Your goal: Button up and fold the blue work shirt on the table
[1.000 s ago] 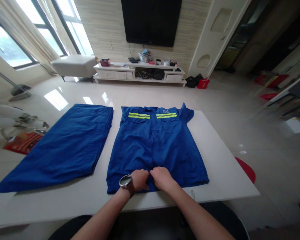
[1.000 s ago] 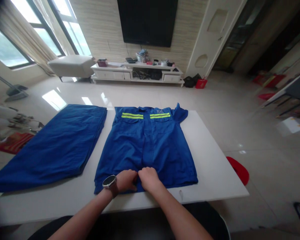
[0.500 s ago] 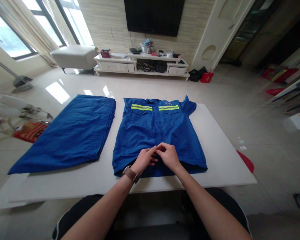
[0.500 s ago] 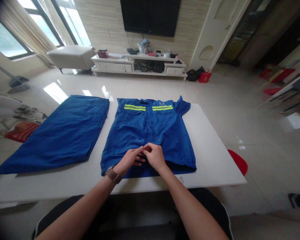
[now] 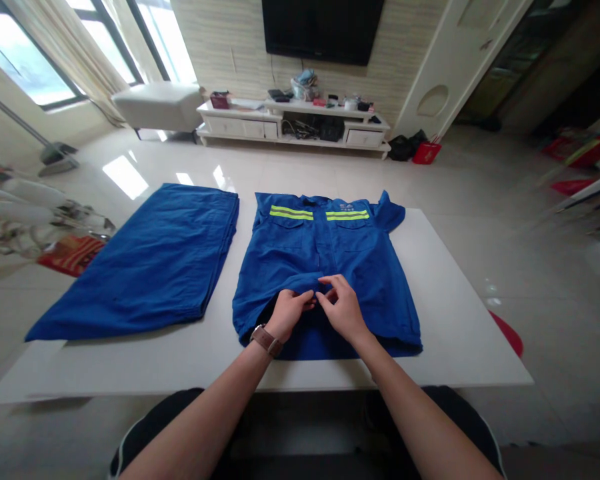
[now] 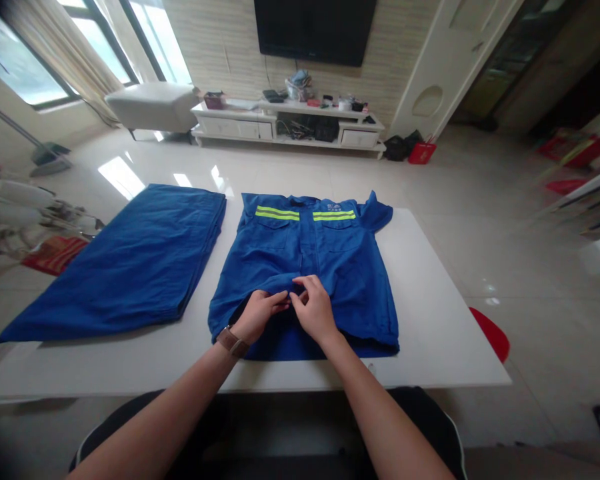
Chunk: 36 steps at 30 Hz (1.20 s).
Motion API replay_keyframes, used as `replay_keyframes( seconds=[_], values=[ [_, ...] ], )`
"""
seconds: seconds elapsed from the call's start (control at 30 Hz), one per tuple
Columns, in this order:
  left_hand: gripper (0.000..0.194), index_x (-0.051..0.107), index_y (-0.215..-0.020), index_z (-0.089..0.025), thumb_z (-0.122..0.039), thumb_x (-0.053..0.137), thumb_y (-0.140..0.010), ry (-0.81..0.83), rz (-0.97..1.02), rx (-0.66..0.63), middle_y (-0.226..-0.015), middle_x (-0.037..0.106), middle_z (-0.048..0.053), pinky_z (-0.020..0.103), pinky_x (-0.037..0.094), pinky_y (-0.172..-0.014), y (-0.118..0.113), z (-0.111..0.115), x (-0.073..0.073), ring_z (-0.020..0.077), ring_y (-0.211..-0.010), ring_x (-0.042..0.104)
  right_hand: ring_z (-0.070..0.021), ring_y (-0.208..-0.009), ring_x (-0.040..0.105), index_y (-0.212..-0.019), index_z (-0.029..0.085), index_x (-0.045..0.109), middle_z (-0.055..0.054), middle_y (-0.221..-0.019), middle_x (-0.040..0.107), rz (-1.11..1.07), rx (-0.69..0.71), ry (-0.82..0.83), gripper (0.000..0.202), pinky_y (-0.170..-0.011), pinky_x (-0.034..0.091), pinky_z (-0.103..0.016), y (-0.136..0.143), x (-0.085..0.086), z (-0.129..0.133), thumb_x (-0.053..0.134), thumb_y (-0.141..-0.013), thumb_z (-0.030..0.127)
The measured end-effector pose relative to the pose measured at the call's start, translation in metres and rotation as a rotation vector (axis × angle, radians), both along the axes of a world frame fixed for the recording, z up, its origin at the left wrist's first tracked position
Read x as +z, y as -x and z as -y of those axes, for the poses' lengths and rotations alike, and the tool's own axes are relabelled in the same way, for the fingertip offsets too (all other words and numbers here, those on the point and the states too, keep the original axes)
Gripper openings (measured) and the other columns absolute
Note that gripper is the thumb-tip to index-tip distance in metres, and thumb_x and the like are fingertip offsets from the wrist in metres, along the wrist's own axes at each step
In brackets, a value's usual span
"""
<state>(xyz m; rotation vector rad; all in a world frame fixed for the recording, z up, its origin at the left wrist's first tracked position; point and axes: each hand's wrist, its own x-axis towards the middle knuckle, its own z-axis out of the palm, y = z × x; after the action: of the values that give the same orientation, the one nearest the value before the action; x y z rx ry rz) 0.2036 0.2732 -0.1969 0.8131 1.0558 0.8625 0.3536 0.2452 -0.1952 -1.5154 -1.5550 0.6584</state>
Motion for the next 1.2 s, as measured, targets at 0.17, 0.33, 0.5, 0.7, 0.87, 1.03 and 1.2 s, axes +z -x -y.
replay_keyframes(
  seconds=[0.17,0.33,0.5,0.7,0.87,1.03,1.2],
  values=[
    [0.021,0.068,-0.059,-0.012,-0.029,0.073,-0.070,-0.156,-0.288,-0.025,-0.059,0.065,0.002,0.025,0.038,-0.056,0.002,-0.001,-0.008,0.0123,-0.057,0.053,-0.0198,-0.092,0.068,-0.118,0.020,0.068,-0.010,-0.118,0.071,0.240,0.075,-0.004,0.029,-0.092,0.054,-0.037,0.003,-0.003,0.002,0.052,-0.094,0.022],
    [0.016,0.070,-0.065,-0.013,-0.027,0.071,-0.073,-0.351,-0.314,-0.084,-0.066,0.069,0.003,0.026,0.042,-0.061,-0.001,-0.001,-0.015,0.0169,-0.069,0.060,-0.0218,-0.091,0.071,-0.109,0.018,0.070,-0.009,-0.104,0.077,0.236,0.070,0.092,0.024,-0.089,0.054,-0.037,-0.001,-0.007,0.002,0.057,-0.088,0.020],
    [0.017,0.065,-0.061,-0.015,-0.024,0.069,-0.074,-0.432,-0.361,-0.136,-0.063,0.065,0.001,0.025,0.039,-0.059,-0.005,0.000,-0.020,0.0143,-0.064,0.056,-0.0194,-0.082,0.071,-0.101,0.020,0.067,-0.006,-0.095,0.077,0.168,0.050,0.138,0.020,-0.079,0.054,-0.032,-0.007,-0.010,0.004,0.060,-0.082,0.019],
    [0.024,0.061,-0.055,-0.015,-0.027,0.072,-0.073,-0.332,-0.358,-0.164,-0.057,0.059,-0.002,0.024,0.033,-0.054,-0.009,0.004,-0.016,0.0094,-0.054,0.046,-0.0184,-0.080,0.068,-0.099,0.023,0.063,-0.003,-0.088,0.073,0.214,0.041,0.130,0.023,-0.076,0.051,-0.030,-0.011,-0.009,0.008,0.056,-0.079,0.014],
    [0.015,0.070,-0.065,-0.013,-0.026,0.074,-0.069,-0.299,-0.273,-0.147,-0.064,0.067,0.002,0.024,0.040,-0.058,-0.011,0.004,-0.010,0.0136,-0.062,0.055,-0.0195,-0.088,0.069,-0.102,0.023,0.062,-0.004,-0.095,0.073,0.280,0.097,0.112,0.022,-0.081,0.049,-0.030,-0.012,-0.007,0.011,0.053,-0.083,0.014],
    [0.016,0.063,-0.058,-0.014,-0.024,0.072,-0.066,-0.276,-0.316,-0.161,-0.059,0.061,-0.001,0.023,0.033,-0.052,-0.008,0.003,-0.011,0.0093,-0.055,0.046,-0.0205,-0.092,0.068,-0.103,0.023,0.062,-0.005,-0.099,0.073,0.396,0.146,0.127,0.021,-0.081,0.046,-0.030,-0.011,-0.003,0.014,0.051,-0.087,0.015],
    [0.020,0.057,-0.053,-0.015,-0.025,0.070,-0.065,-0.258,-0.375,-0.186,-0.054,0.053,-0.003,0.024,0.026,-0.050,-0.005,0.002,-0.015,0.0076,-0.051,0.039,-0.0195,-0.091,0.067,-0.107,0.024,0.060,-0.005,-0.101,0.072,0.453,0.201,0.131,0.024,-0.077,0.043,-0.028,-0.011,-0.003,0.016,0.051,-0.087,0.014]
  ],
)
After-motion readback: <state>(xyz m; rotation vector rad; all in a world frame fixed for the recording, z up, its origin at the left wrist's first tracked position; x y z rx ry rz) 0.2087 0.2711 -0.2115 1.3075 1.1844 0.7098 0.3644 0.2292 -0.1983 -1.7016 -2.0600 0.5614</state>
